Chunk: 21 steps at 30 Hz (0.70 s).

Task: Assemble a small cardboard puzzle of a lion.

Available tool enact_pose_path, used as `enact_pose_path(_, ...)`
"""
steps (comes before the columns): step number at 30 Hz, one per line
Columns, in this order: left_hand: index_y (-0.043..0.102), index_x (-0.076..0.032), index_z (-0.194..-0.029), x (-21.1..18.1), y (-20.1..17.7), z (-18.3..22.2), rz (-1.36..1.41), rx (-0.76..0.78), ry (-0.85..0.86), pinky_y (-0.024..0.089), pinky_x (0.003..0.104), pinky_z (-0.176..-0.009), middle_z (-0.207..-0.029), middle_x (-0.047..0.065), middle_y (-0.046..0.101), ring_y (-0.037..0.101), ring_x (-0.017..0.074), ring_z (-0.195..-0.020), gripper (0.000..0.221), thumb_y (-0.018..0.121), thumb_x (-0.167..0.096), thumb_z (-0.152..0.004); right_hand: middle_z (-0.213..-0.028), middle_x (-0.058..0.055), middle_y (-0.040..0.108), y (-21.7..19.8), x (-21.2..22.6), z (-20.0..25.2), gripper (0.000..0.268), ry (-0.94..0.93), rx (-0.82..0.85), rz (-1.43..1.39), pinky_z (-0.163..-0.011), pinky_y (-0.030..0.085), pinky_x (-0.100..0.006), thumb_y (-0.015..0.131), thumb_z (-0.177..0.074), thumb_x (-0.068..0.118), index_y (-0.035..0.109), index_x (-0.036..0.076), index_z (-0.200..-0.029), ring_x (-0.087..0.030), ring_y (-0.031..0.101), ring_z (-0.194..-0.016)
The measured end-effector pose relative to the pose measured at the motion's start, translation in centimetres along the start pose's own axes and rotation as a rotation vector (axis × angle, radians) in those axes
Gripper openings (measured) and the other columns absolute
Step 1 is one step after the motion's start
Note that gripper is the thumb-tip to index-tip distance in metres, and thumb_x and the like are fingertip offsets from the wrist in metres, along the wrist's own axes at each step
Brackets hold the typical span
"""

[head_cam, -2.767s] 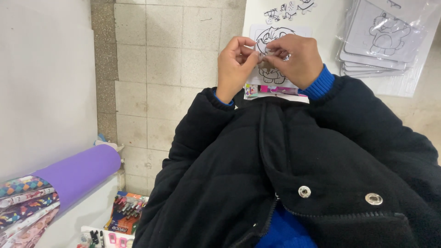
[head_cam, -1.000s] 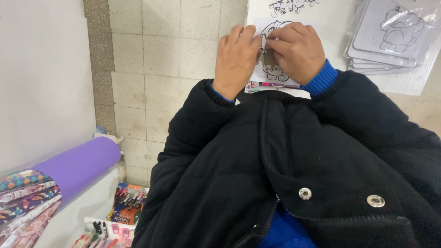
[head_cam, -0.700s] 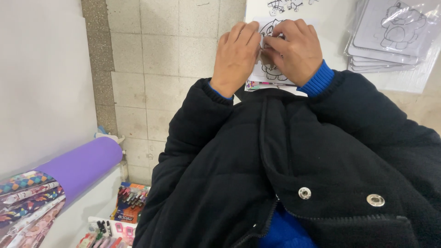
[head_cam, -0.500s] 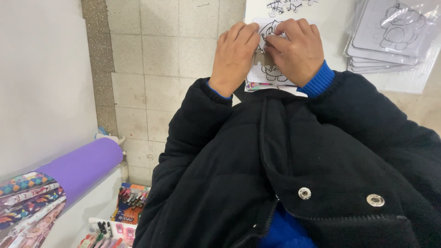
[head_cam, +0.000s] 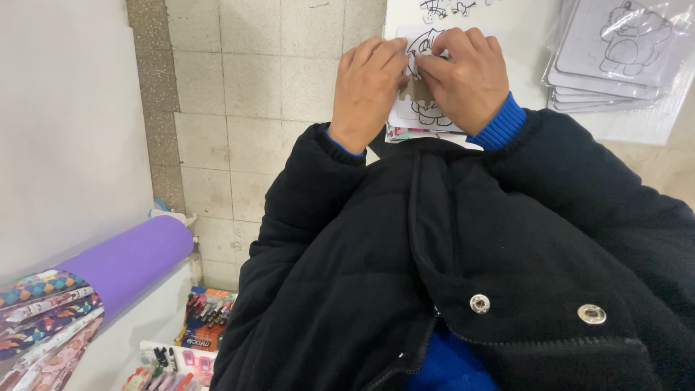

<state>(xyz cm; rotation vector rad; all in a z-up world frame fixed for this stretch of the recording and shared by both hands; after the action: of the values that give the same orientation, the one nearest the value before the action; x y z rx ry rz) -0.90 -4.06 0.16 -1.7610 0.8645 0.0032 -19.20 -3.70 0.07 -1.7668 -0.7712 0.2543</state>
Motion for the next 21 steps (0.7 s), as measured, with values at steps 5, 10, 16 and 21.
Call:
enact_pose_path(5, 0.063, -0.011, -0.131, -0.1, -0.4, -0.2, 0.032, -0.001, -0.046, 0.043, 0.041, -0.106, -0.135, -0.001, 0.06, 0.054, 0.0231, -0.128, 0.046, 0.08, -0.015, -0.087, -0.114, 0.001, 0.059, -0.8, 1.1, -0.7, 0.015, -0.007, -0.007, 0.007, -0.089, 0.041, -0.038, 0.081, -0.099, 0.02, 0.077, 0.015, -0.113, -0.021, 0.053, -0.107)
enact_pose_path(10, 0.063, -0.012, -0.134, -0.2, 0.0, -0.2, -0.014, 0.008, -0.039, 0.043, 0.041, -0.106, -0.135, -0.002, 0.059, 0.054, 0.0234, -0.128, 0.05, 0.081, -0.015, -0.087, -0.116, -0.001, 0.06, -0.3, 0.7, -0.1, 0.027, -0.027, 0.013, 0.037, -0.088, 0.042, -0.038, 0.079, -0.095, 0.021, 0.075, 0.013, -0.12, -0.023, 0.053, -0.108)
enact_pose_path(16, 0.065, -0.009, -0.129, -0.5, -0.5, -0.5, -0.043, 0.023, -0.019, 0.042, 0.043, -0.106, -0.134, -0.001, 0.059, 0.053, 0.0237, -0.126, 0.05, 0.081, -0.017, -0.082, -0.117, 0.004, 0.062, -0.4, 0.2, -0.5, 0.031, -0.074, 0.063, 0.116, -0.091, 0.043, -0.035, 0.078, -0.094, 0.011, 0.076, 0.018, -0.124, -0.017, 0.056, -0.106)
enact_pose_path(21, 0.065, -0.01, -0.126, -0.4, -0.3, -0.6, -0.049, 0.003, 0.008, 0.042, 0.042, -0.106, -0.131, 0.0, 0.062, 0.055, 0.0225, -0.125, 0.039, 0.073, -0.011, -0.088, -0.115, 0.003, 0.063, 0.1, -0.1, -0.4, 0.026, -0.088, 0.01, 0.036, -0.089, 0.043, -0.035, 0.076, -0.096, 0.011, 0.077, 0.016, -0.122, -0.018, 0.056, -0.103)
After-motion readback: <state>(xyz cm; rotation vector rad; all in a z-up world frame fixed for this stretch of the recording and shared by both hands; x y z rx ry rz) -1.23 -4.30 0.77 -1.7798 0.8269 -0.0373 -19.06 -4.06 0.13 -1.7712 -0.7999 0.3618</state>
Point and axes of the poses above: each hand's wrist, its own z-axis away from the middle knuckle, its own y-axis out of the palm, x = y × z, the point moved 4 cm from there along -z, towards the middle knuckle
